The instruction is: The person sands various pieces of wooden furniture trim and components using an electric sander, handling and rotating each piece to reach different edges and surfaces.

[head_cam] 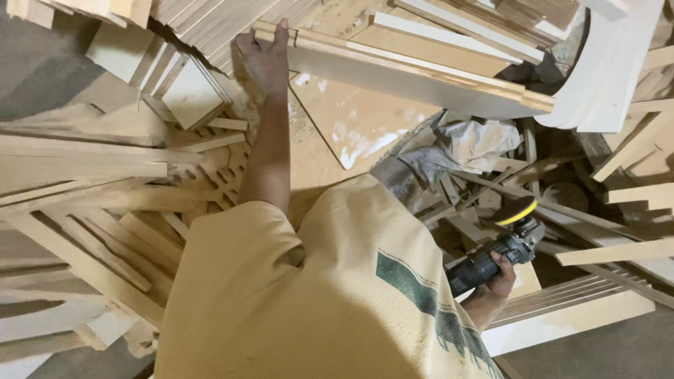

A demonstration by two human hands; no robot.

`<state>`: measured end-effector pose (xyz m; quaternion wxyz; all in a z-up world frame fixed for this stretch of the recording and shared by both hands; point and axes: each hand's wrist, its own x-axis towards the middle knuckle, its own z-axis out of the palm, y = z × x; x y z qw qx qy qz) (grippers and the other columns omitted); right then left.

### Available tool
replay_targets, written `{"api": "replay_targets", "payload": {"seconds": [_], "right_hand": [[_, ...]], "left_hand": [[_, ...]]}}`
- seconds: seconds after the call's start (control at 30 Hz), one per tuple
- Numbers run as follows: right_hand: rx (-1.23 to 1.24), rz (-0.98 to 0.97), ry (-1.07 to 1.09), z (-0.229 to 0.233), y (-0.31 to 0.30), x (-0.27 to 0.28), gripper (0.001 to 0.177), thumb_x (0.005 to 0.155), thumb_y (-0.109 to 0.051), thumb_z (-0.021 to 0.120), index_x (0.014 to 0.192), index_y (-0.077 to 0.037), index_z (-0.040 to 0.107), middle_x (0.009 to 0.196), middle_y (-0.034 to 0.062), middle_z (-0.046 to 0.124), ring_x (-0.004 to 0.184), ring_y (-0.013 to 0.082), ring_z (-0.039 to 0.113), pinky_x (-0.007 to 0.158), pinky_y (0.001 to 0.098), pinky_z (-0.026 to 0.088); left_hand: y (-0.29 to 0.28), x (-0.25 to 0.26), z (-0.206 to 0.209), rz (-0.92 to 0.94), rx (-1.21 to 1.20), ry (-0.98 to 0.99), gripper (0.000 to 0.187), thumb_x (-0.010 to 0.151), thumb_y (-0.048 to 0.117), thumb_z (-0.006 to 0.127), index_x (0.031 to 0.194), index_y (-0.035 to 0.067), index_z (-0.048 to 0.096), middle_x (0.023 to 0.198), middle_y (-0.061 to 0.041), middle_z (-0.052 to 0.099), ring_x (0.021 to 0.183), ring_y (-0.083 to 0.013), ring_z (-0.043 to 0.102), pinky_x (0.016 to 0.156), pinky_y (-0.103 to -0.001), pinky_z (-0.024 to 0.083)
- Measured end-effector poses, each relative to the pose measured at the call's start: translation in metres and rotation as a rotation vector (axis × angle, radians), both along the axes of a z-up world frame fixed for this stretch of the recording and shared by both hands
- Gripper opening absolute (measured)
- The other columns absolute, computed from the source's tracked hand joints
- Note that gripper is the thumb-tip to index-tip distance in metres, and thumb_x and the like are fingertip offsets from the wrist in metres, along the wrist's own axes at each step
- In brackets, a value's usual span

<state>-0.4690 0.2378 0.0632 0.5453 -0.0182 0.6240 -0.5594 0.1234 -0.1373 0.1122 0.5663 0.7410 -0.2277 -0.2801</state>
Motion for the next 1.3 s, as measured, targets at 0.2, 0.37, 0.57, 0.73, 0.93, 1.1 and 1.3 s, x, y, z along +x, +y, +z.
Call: {"api": "replay_targets", "payload": {"seconds": [0.2,0.37,0.57,0.73,0.93,1.1,1.3], "right_hand": [[0.089,-0.051,0.070,0.038,-0.012,0.029,0.049,0.078,-0.030,0.080,0.124,-0.017,0.068,0.093,-0.0012,0.077,0.079,0.0168,0.073,0.076,0.0331,0.063],[0.084,0.022,0.077,0.020,-0.001,0.011,0.051,0.080,-0.036,0.077,0.126,-0.017,0.068,0.094,0.0013,0.078,0.080,0.0205,0.074,0.075,0.0366,0.062],[0.186,-0.016,0.056,0.046,-0.011,0.030,0.048,0.077,-0.036,0.077,0.122,-0.020,0.067,0.091,-0.0019,0.076,0.079,0.0166,0.072,0.074,0.0347,0.062],[0.048,0.069,0.029,0.027,-0.006,0.018,0.046,0.080,-0.035,0.079,0.121,-0.017,0.067,0.092,0.0013,0.077,0.079,0.0187,0.073,0.071,0.0362,0.062],[-0.034,0.097,0.023,0.010,-0.002,0.002,0.049,0.084,-0.031,0.079,0.128,-0.015,0.065,0.096,0.0026,0.078,0.081,0.0199,0.075,0.074,0.0374,0.064],[-0.050,0.112,0.010,0.003,-0.002,-0.002,0.047,0.084,-0.031,0.079,0.125,-0.013,0.065,0.093,0.0042,0.078,0.079,0.0215,0.076,0.072,0.0378,0.064],[-0.041,0.088,0.055,0.006,-0.006,-0.002,0.039,0.085,-0.029,0.078,0.118,-0.012,0.067,0.091,0.0037,0.077,0.079,0.0230,0.077,0.071,0.0361,0.063]], "left_hand": [[-0.006,-0.006,-0.014,0.016,0.082,0.083,0.085,0.082,0.066,0.085,0.140,0.017,0.047,0.104,-0.018,0.086,0.091,-0.0297,0.082,0.069,-0.043,0.067],[0.001,-0.007,-0.006,-0.088,0.273,0.094,0.113,0.088,0.082,0.064,0.175,0.019,0.027,0.168,-0.031,0.059,0.157,-0.0499,0.053,0.126,-0.073,0.041],[-0.026,0.002,-0.051,0.021,0.185,-0.018,0.114,0.081,0.082,0.077,0.168,0.015,0.046,0.160,-0.031,0.066,0.149,-0.0475,0.065,0.118,-0.058,0.063],[-0.021,0.005,-0.038,-0.026,0.272,-0.057,0.115,0.083,0.086,0.069,0.168,0.013,0.044,0.149,-0.031,0.073,0.140,-0.0460,0.072,0.114,-0.064,0.063],[-0.019,0.013,-0.049,-0.038,0.206,-0.146,0.111,0.083,0.088,0.073,0.161,0.012,0.054,0.159,-0.021,0.068,0.140,-0.0428,0.074,0.106,-0.059,0.069],[-0.020,0.013,-0.050,-0.020,0.163,-0.067,0.112,0.081,0.084,0.080,0.162,0.011,0.055,0.164,-0.025,0.064,0.153,-0.0461,0.059,0.121,-0.059,0.057],[-0.020,0.011,-0.045,-0.069,0.296,-0.056,0.113,0.080,0.090,0.071,0.166,0.021,0.046,0.157,-0.030,0.069,0.143,-0.0482,0.069,0.108,-0.059,0.069]]}}
